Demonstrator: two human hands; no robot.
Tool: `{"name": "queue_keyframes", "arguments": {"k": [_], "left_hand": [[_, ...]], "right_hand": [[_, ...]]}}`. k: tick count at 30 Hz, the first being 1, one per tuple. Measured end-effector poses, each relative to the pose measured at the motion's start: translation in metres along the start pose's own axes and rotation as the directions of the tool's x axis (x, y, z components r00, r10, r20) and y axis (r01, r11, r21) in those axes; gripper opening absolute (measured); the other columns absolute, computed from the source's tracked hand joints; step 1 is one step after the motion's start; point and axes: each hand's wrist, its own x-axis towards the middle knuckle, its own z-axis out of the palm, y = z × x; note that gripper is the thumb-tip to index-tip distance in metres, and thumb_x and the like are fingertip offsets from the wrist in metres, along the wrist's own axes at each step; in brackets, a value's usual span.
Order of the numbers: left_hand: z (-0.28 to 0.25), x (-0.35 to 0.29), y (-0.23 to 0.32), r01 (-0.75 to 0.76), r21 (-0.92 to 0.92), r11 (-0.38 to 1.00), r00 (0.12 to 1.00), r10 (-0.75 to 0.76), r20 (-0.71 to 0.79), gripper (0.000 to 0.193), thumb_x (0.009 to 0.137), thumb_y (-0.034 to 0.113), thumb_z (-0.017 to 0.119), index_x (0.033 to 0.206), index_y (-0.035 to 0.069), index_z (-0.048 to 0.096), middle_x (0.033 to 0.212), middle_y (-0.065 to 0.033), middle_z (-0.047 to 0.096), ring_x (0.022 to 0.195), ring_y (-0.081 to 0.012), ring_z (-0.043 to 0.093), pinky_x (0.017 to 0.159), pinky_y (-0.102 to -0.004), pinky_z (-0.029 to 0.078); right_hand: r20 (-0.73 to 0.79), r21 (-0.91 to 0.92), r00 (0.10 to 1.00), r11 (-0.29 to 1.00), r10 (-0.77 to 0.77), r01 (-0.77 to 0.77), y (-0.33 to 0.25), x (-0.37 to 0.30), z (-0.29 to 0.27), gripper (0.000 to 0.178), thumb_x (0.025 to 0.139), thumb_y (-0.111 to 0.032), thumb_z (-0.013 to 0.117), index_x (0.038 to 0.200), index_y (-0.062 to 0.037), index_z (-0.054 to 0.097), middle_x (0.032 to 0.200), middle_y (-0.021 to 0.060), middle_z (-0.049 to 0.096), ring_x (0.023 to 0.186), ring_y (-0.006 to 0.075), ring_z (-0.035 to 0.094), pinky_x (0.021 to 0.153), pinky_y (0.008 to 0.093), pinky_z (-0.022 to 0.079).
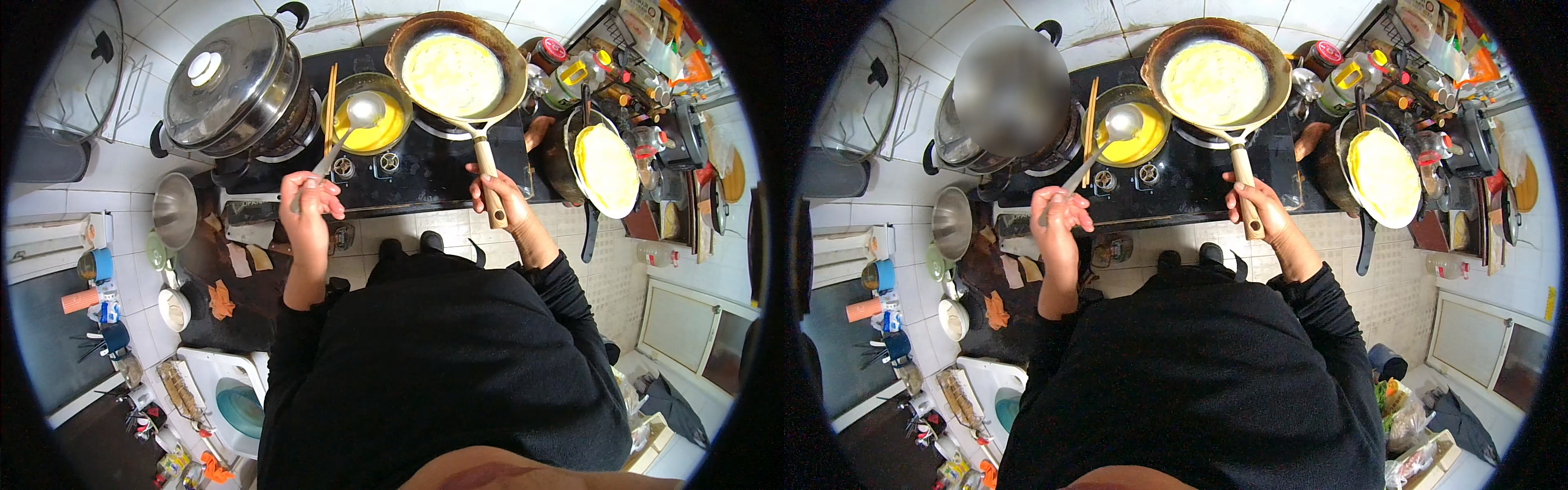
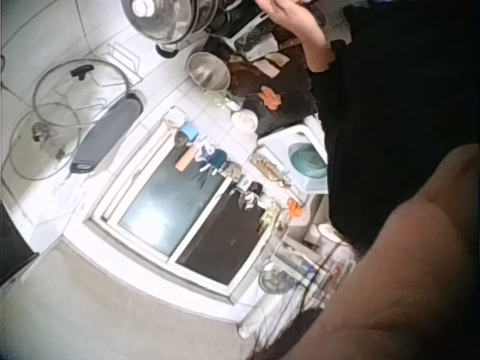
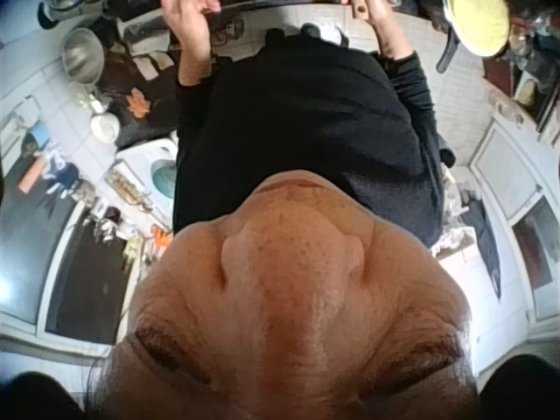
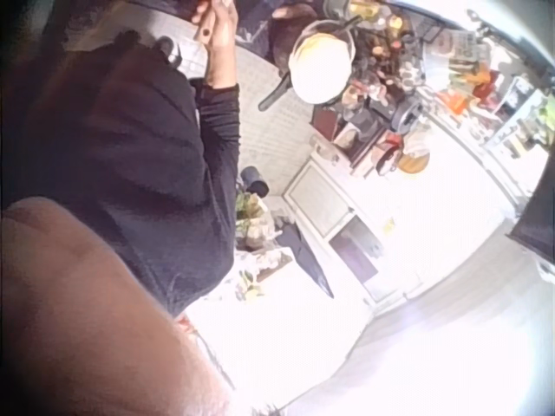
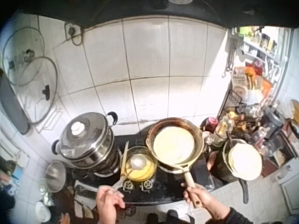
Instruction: The person cracks eggs into a bowl, whisks them with chopsticks, and pours the mixture into a hot pan to cook an omelet. They then transfer the cooked omelet to a plate, wipe the pan with a paper towel, and repeat the process to cook another omelet.
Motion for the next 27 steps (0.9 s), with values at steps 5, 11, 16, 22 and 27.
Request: {"name": "queue_keyframes", "arguments": {"k": [5, 11, 16, 22, 27], "left_hand": [[-0.006, 0.008, 0.026, -0.028, 0.02, 0.999, 0.997, 0.029, -0.073, 0.012, 0.095, 0.013, 0.046, 0.096, 0.001, 0.049, 0.074, -0.0169, 0.062, 0.045, -0.0169, 0.053, 0.043, -0.0251, 0.045], [0.016, 0.01, 0.017, -0.081, 0.208, 0.975, 0.997, 0.08, 0.01, 0.009, 0.096, 0.009, 0.044, 0.094, 0.001, 0.048, 0.072, -0.0094, 0.059, 0.046, -0.0105, 0.051, 0.044, -0.0229, 0.043], [0.036, 0.003, -0.001, -0.041, 0.362, 0.931, 0.999, 0.027, 0.042, 0.008, 0.098, 0.009, 0.044, 0.094, 0.004, 0.049, 0.072, -0.0049, 0.057, 0.048, -0.0059, 0.05, 0.043, -0.0192, 0.041], [0.038, -0.001, 0.0, -0.002, 0.368, 0.93, 0.998, -0.02, 0.057, 0.012, 0.099, 0.014, 0.043, 0.096, 0.004, 0.05, 0.075, -0.007, 0.059, 0.049, -0.008, 0.053, 0.043, -0.02, 0.043], [0.029, 0.004, 0.01, 0.055, 0.303, 0.951, 0.998, -0.058, 0.002, 0.01, 0.098, 0.011, 0.044, 0.095, 0.003, 0.049, 0.072, -0.0076, 0.058, 0.046, -0.0077, 0.051, 0.041, -0.0195, 0.041]], "right_hand": [[0.057, 0.203, 0.996, 0.975, 0.075, -0.085, -0.005, -0.001, -0.001, 0.041, 0.091, -0.018, 0.056, 0.127, -0.0023, 0.046, 0.079, 0.0078, 0.06, 0.059, 0.0174, 0.058, 0.054, 0.0281, 0.049], [0.07, 0.169, 0.992, 0.979, 0.1, -0.111, -0.011, 0.003, -0.002, 0.04, 0.087, -0.012, 0.057, 0.125, -0.0055, 0.048, 0.081, 0.0085, 0.061, 0.06, 0.0178, 0.058, 0.052, 0.0288, 0.049], [0.094, 0.162, 0.989, 0.978, 0.116, -0.13, -0.014, 0.002, -0.009, 0.044, 0.086, -0.013, 0.057, 0.128, -0.0034, 0.046, 0.083, 0.0083, 0.058, 0.059, 0.016, 0.055, 0.051, 0.0265, 0.048], [0.115, 0.172, 0.986, 0.975, 0.123, -0.142, -0.014, 0.004, -0.016, 0.044, 0.085, -0.012, 0.057, 0.127, -0.0022, 0.046, 0.081, 0.0086, 0.059, 0.06, 0.0166, 0.056, 0.053, 0.0278, 0.049], [0.08, 0.172, 0.991, 0.978, 0.108, -0.12, -0.013, 0.004, -0.012, 0.042, 0.085, -0.01, 0.057, 0.125, -0.0038, 0.048, 0.08, 0.0095, 0.061, 0.059, 0.0186, 0.059, 0.053, 0.0303, 0.049]]}}
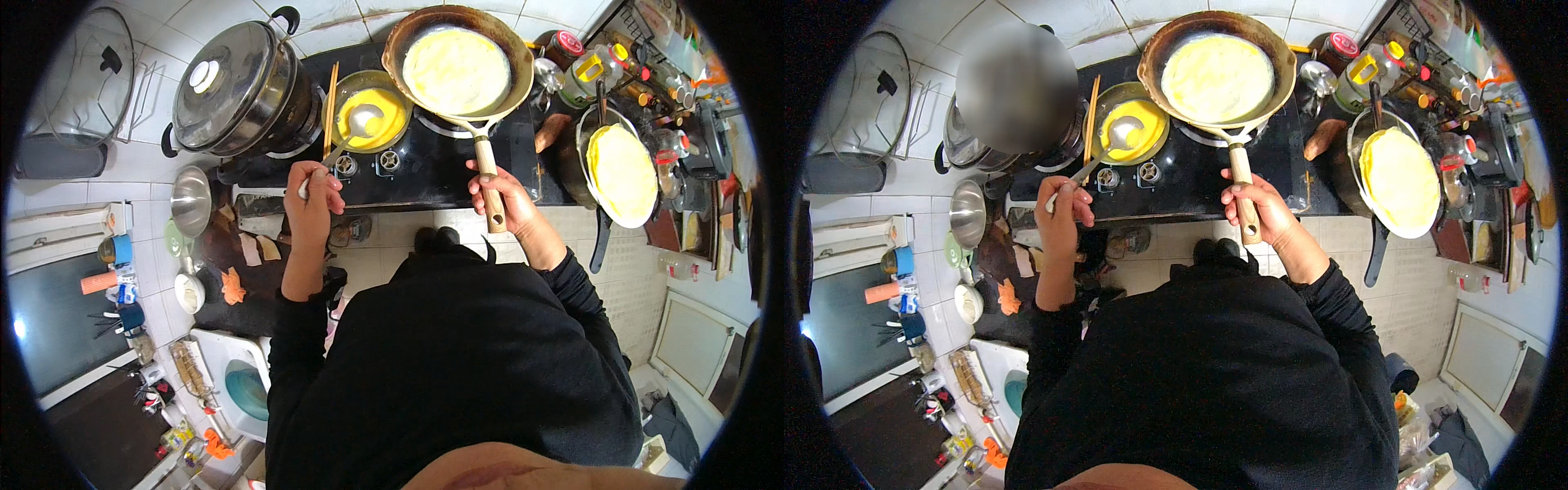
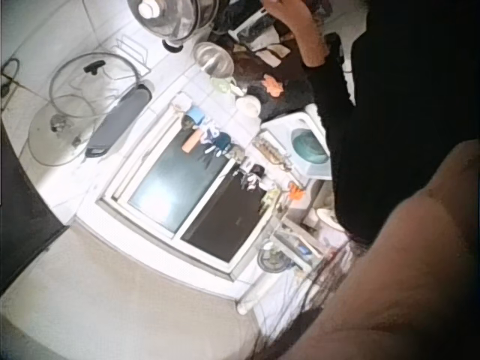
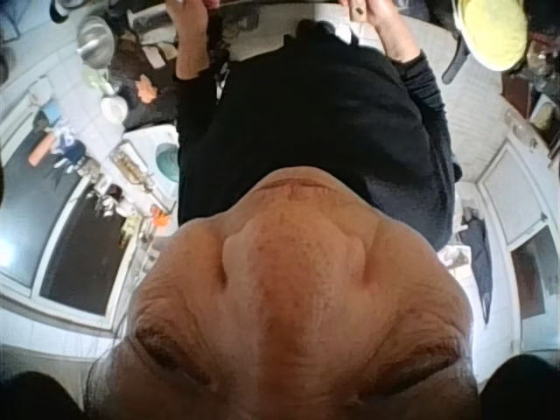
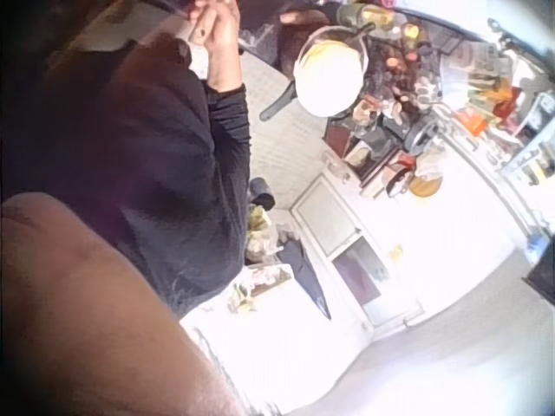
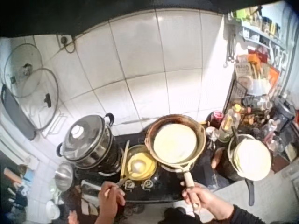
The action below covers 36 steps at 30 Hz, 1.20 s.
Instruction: The person cracks eggs into a bowl, whisks them with chopsticks, and pours the mixture into a hot pan to cook an omelet. They then transfer the cooked omelet to a plate, wipe the pan with a paper towel, and repeat the process to cook another omelet.
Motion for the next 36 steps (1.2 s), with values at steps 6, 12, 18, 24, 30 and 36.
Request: {"name": "queue_keyframes", "arguments": {"k": [6, 12, 18, 24, 30, 36], "left_hand": [[-0.022, 0.003, 0.011, 0.004, -0.231, 0.973, 0.998, -0.017, -0.053, 0.013, 0.096, 0.014, 0.046, 0.093, 0.002, 0.05, 0.072, -0.0128, 0.062, 0.044, -0.0129, 0.053, 0.039, -0.0249, 0.044], [-0.036, 0.001, 0.039, 0.037, -0.372, 0.927, 0.993, -0.074, -0.087, 0.016, 0.095, 0.017, 0.047, 0.094, 0.001, 0.051, 0.074, -0.0182, 0.063, 0.045, -0.0194, 0.054, 0.041, -0.0298, 0.046], [-0.014, 0.004, 0.088, -0.087, -0.368, 0.926, 0.996, 0.074, -0.049, 0.015, 0.095, 0.016, 0.047, 0.093, 0.002, 0.053, 0.075, -0.0193, 0.063, 0.049, -0.0194, 0.055, 0.043, -0.032, 0.047], [0.064, 0.026, 0.093, -0.106, -0.37, 0.923, 0.987, 0.142, 0.07, 0.012, 0.094, 0.012, 0.047, 0.095, 0.001, 0.051, 0.075, -0.0189, 0.063, 0.046, -0.0216, 0.056, 0.042, -0.0322, 0.047], [0.116, 0.022, 0.066, -0.128, -0.112, 0.985, 0.967, 0.149, 0.206, 0.013, 0.097, 0.01, 0.042, 0.097, -0.001, 0.05, 0.075, -0.0153, 0.061, 0.048, -0.0164, 0.055, 0.044, -0.0263, 0.047], [0.123, 0.013, 0.052, -0.309, 0.05, 0.95, 0.901, 0.276, 0.336, 0.009, 0.096, 0.005, 0.044, 0.098, 0.001, 0.052, 0.076, -0.0048, 0.057, 0.056, -0.0057, 0.052, 0.051, -0.0185, 0.044]], "right_hand": [[-0.008, -0.027, 0.999, 0.999, -0.04, 0.039, 0.004, -0.001, 0.001, 0.041, 0.086, -0.01, 0.054, 0.126, -0.0022, 0.047, 0.081, 0.0101, 0.061, 0.058, 0.0192, 0.059, 0.053, 0.0306, 0.049], [-0.007, -0.032, 0.999, 0.998, -0.048, 0.048, 0.007, -0.001, 0.001, 0.041, 0.087, -0.011, 0.055, 0.126, -0.003, 0.046, 0.08, 0.0092, 0.06, 0.056, 0.0178, 0.057, 0.051, 0.0292, 0.048], [-0.028, -0.069, 0.999, 0.997, -0.038, 0.036, 0.002, -0.008, 0.001, 0.039, 0.085, -0.007, 0.055, 0.123, -0.0038, 0.048, 0.072, 0.006, 0.055, 0.049, 0.0115, 0.05, 0.044, 0.0247, 0.044], [-0.029, -0.026, 0.999, 0.999, -0.021, 0.021, -0.003, -0.014, -0.011, 0.038, 0.081, -0.004, 0.058, 0.118, -0.0037, 0.049, 0.071, 0.0057, 0.057, 0.045, 0.0123, 0.052, 0.042, 0.0249, 0.045], [-0.015, -0.013, 1.0, 1.0, -0.017, 0.017, -0.005, -0.017, -0.016, 0.037, 0.082, -0.004, 0.058, 0.117, -0.0047, 0.049, 0.071, 0.0053, 0.057, 0.047, 0.0136, 0.053, 0.042, 0.0249, 0.044], [0.011, -0.025, 1.0, 1.0, -0.013, 0.014, -0.009, -0.019, -0.019, 0.041, 0.082, -0.005, 0.059, 0.121, -0.0046, 0.048, 0.071, 0.0053, 0.054, 0.047, 0.0134, 0.051, 0.043, 0.0235, 0.043]]}}
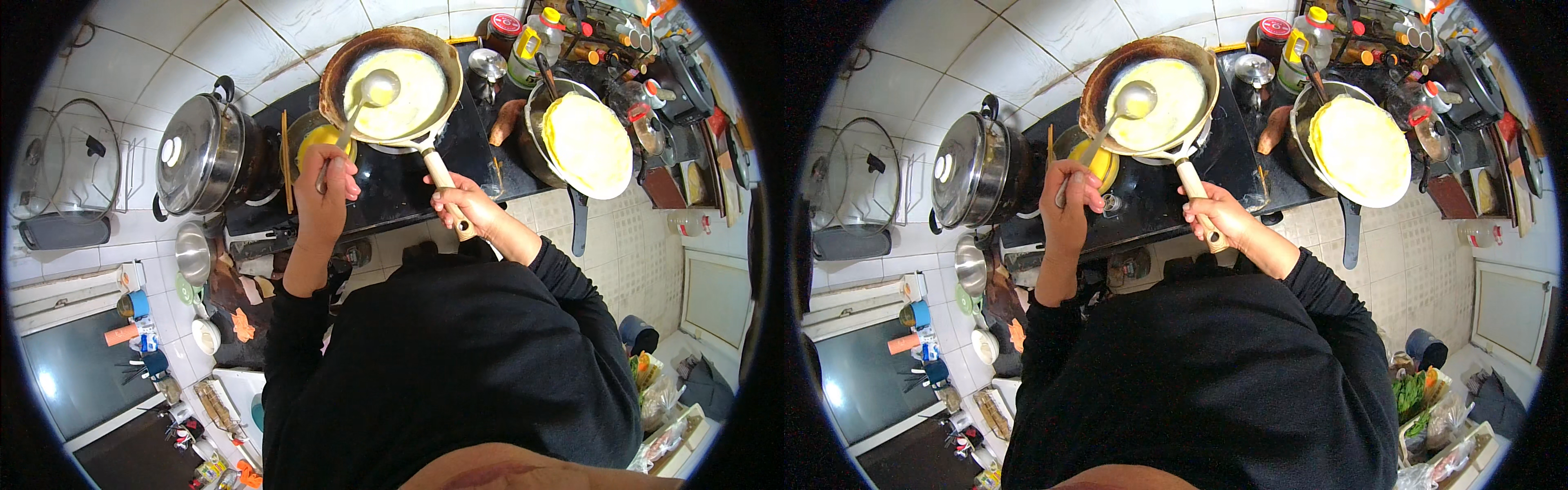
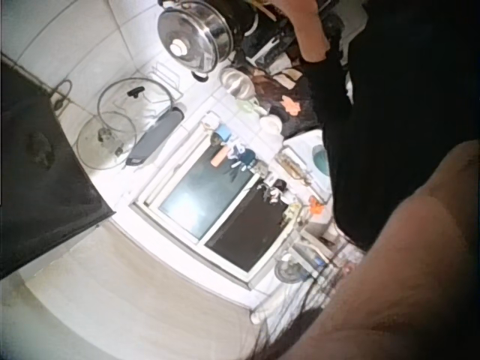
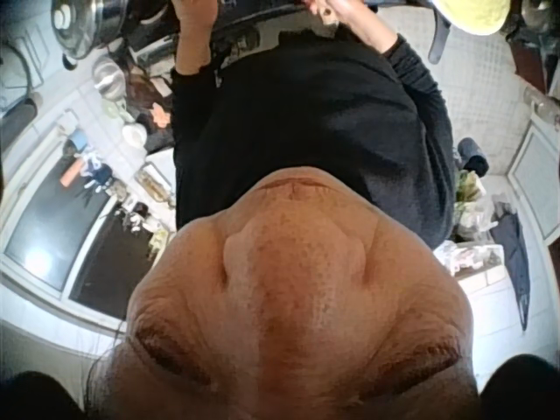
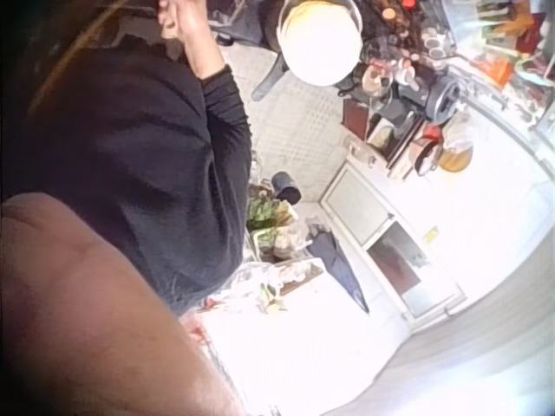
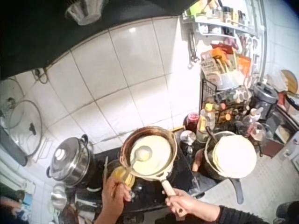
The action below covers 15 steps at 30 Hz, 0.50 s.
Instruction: The person cracks eggs into a bowl, whisks them with chopsticks, and pours the mixture into a hot pan to cook an omelet. They then transfer the cooked omelet to a plate, wipe the pan with a paper towel, and repeat the process to cook another omelet.
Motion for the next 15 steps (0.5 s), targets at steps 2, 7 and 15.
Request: {"name": "queue_keyframes", "arguments": {"k": [2, 7, 15], "left_hand": [[0.001, -0.004, -0.003, -0.028, 0.049, 0.998, 0.998, 0.026, 0.058, 0.011, 0.096, 0.007, 0.043, 0.098, 0.001, 0.051, 0.078, -0.0061, 0.058, 0.057, -0.0069, 0.053, 0.053, -0.0198, 0.045], [-0.004, -0.012, -0.012, -0.127, 0.218, 0.968, 0.989, 0.105, 0.107, 0.013, 0.096, 0.007, 0.043, 0.098, 0.001, 0.053, 0.078, -0.0052, 0.058, 0.059, -0.0068, 0.051, 0.057, -0.0209, 0.045], [-0.019, -0.023, -0.017, -0.131, 0.208, 0.969, 0.982, 0.098, 0.164, 0.013, 0.096, 0.005, 0.042, 0.099, 0.001, 0.054, 0.08, -0.0042, 0.058, 0.062, -0.0061, 0.05, 0.058, -0.0208, 0.045]], "right_hand": [[-0.016, 0.0, 1.0, 1.0, 0.014, -0.014, 0.0, -0.001, -0.001, 0.042, 0.082, -0.004, 0.059, 0.123, -0.0043, 0.048, 0.07, 0.0053, 0.053, 0.045, 0.0129, 0.05, 0.042, 0.0226, 0.043], [-0.018, 0.015, 1.0, 1.0, 0.001, -0.001, 0.001, -0.002, 0.001, 0.04, 0.082, -0.004, 0.058, 0.121, -0.0038, 0.049, 0.071, 0.0055, 0.055, 0.046, 0.0133, 0.051, 0.042, 0.0236, 0.043], [-0.05, 0.028, 0.998, 0.999, -0.032, 0.033, 0.006, -0.002, 0.006, 0.041, 0.081, -0.002, 0.056, 0.122, -0.0015, 0.05, 0.07, 0.006, 0.053, 0.043, 0.0125, 0.048, 0.041, 0.023, 0.043]]}}
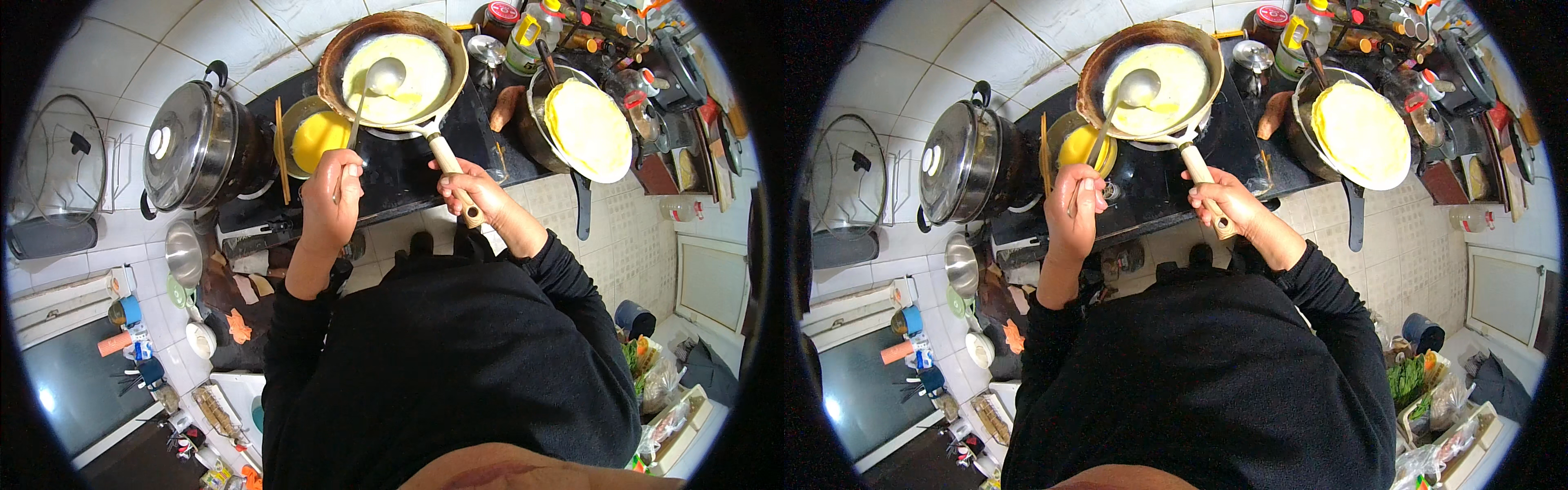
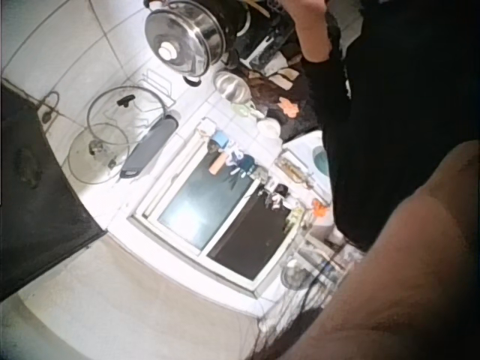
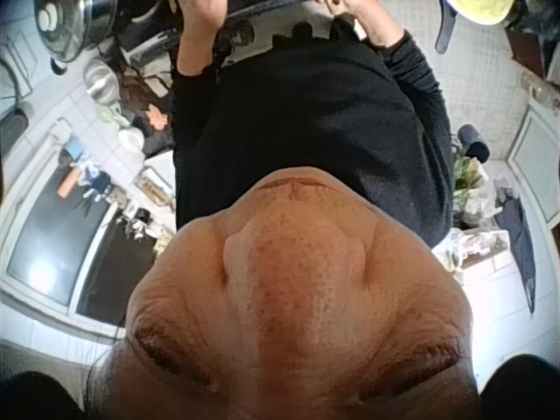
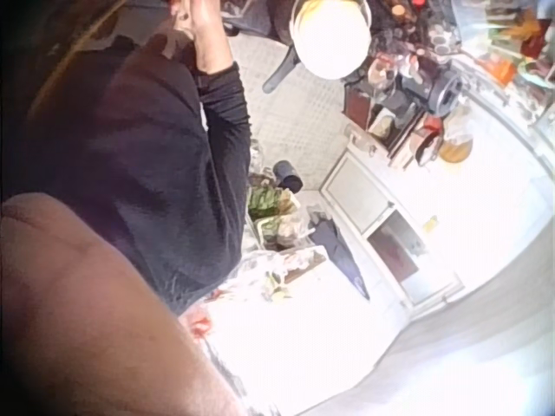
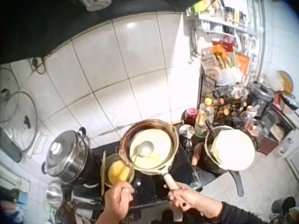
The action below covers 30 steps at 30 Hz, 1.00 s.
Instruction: The person cracks eggs into a bowl, whisks them with chopsticks, and pours the mixture into a hot pan to cook an omelet. They then transfer the cooked omelet to a plate, wipe the pan with a paper towel, and repeat the process to cook another omelet.
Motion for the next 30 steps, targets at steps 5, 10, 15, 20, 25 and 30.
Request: {"name": "queue_keyframes", "arguments": {"k": [5, 10, 15, 20, 25, 30], "left_hand": [[-0.012, -0.004, -0.005, -0.047, -0.275, 0.96, 0.994, 0.016, -0.111, 0.01, 0.097, 0.008, 0.044, 0.099, 0.002, 0.052, 0.079, -0.0034, 0.055, 0.06, -0.0058, 0.049, 0.055, -0.0201, 0.044], [-0.05, -0.008, -0.02, -0.028, -0.609, 0.793, 0.918, -0.221, -0.33, 0.011, 0.094, 0.009, 0.045, 0.1, 0.0, 0.049, 0.076, -0.0163, 0.06, 0.049, -0.0176, 0.054, 0.049, -0.0277, 0.047], [-0.081, -0.034, -0.039, -0.128, -0.654, 0.746, 0.863, -0.242, -0.445, 0.015, 0.094, 0.013, 0.043, 0.102, 0.001, 0.048, 0.076, -0.0183, 0.06, 0.048, -0.0215, 0.053, 0.048, -0.0315, 0.047], [-0.092, -0.072, -0.054, -0.092, -0.616, 0.783, 0.8, -0.31, -0.513, 0.014, 0.094, 0.012, 0.041, 0.102, 0.002, 0.047, 0.077, -0.0189, 0.06, 0.049, -0.02, 0.053, 0.048, -0.0297, 0.047], [-0.08, -0.082, -0.07, 0.02, -0.578, 0.816, 0.785, -0.371, -0.496, 0.012, 0.096, 0.01, 0.041, 0.1, 0.0, 0.047, 0.076, -0.015, 0.06, 0.049, -0.0157, 0.054, 0.046, -0.0265, 0.046], [-0.064, -0.079, -0.08, 0.037, -0.534, 0.844, 0.844, -0.313, -0.436, 0.009, 0.098, 0.008, 0.041, 0.1, 0.002, 0.048, 0.076, -0.0091, 0.057, 0.05, -0.0088, 0.052, 0.046, -0.0202, 0.044]], "right_hand": [[0.038, 0.015, 0.999, 1.0, -0.028, 0.027, 0.004, 0.001, 0.003, 0.037, 0.083, -0.004, 0.058, 0.119, -0.0035, 0.051, 0.07, 0.0053, 0.054, 0.048, 0.011, 0.05, 0.043, 0.0234, 0.043], [0.013, -0.009, 0.999, 0.999, -0.041, 0.041, 0.009, 0.005, 0.01, 0.037, 0.084, -0.005, 0.056, 0.12, -0.0028, 0.05, 0.07, 0.0041, 0.053, 0.046, 0.0096, 0.047, 0.044, 0.0239, 0.041], [0.01, -0.009, 0.998, 0.998, -0.061, 0.061, 0.012, 0.005, 0.018, 0.041, 0.084, -0.005, 0.056, 0.124, -0.0017, 0.049, 0.069, 0.0039, 0.052, 0.046, 0.0104, 0.046, 0.044, 0.0254, 0.041], [0.002, -0.009, 0.998, 0.998, -0.059, 0.059, 0.014, 0.005, 0.021, 0.042, 0.084, -0.006, 0.056, 0.125, -0.0001, 0.048, 0.069, 0.0038, 0.05, 0.046, 0.0115, 0.046, 0.045, 0.0259, 0.041], [-0.009, -0.036, 0.998, 0.997, -0.067, 0.066, 0.021, 0.011, 0.026, 0.044, 0.085, -0.009, 0.054, 0.128, -0.0002, 0.045, 0.069, 0.002, 0.049, 0.045, 0.0091, 0.042, 0.044, 0.0243, 0.039], [0.025, 0.027, 0.996, 0.996, -0.087, 0.087, 0.022, 0.01, 0.027, 0.042, 0.086, -0.007, 0.054, 0.127, -0.0016, 0.046, 0.068, 0.003, 0.049, 0.045, 0.0114, 0.043, 0.045, 0.0262, 0.041]]}}
